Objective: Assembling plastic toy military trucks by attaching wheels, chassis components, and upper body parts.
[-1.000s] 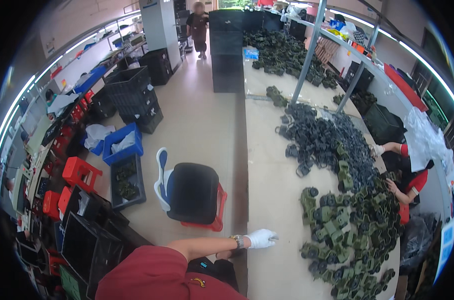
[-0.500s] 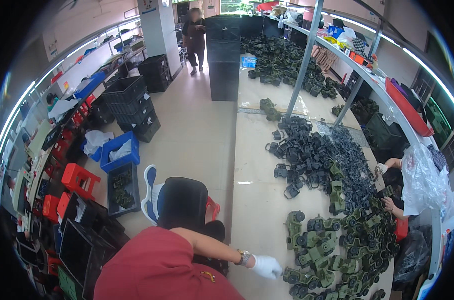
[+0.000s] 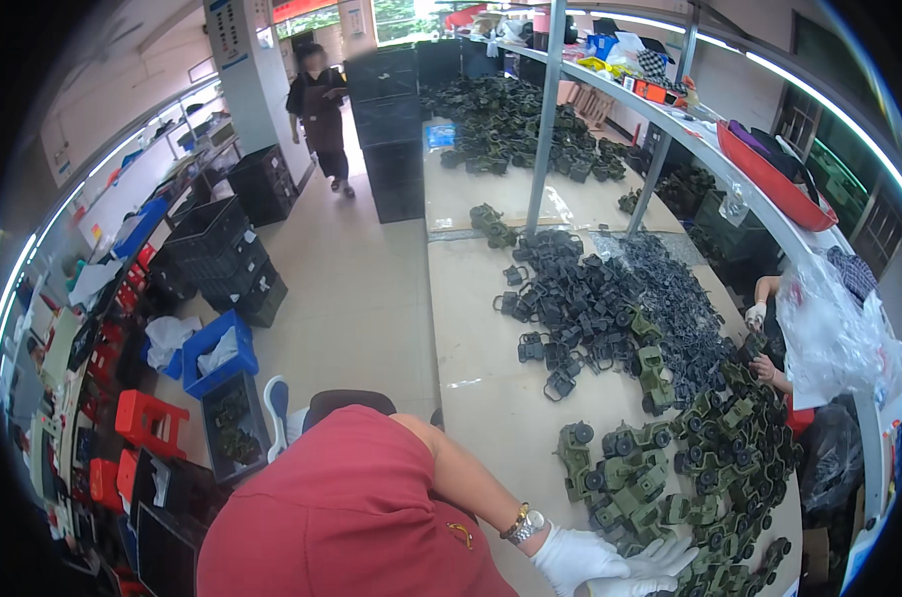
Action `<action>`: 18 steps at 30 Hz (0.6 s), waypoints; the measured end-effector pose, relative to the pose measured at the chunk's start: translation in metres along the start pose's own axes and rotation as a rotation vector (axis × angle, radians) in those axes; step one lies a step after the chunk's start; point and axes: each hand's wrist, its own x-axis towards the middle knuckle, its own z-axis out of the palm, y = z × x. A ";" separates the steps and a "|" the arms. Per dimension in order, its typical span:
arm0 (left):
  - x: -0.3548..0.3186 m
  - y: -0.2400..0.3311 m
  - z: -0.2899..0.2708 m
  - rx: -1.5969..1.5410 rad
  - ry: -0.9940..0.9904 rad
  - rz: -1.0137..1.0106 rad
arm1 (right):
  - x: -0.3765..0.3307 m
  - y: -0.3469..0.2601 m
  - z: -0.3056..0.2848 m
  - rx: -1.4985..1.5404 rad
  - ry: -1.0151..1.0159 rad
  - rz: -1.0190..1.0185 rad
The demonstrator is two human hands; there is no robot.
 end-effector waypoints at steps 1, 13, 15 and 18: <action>-0.006 -0.012 0.000 0.020 0.179 0.127 | 0.001 0.006 0.012 -0.011 0.013 -0.004; -0.071 -0.183 -0.117 -0.093 0.337 0.403 | 0.022 0.131 0.145 1.436 -0.015 0.503; -0.080 -0.189 -0.140 -0.045 0.333 0.401 | 0.026 0.139 0.168 1.348 -0.074 0.518; -0.074 -0.193 -0.154 0.107 0.357 0.394 | 0.028 0.138 0.196 0.022 -0.113 0.243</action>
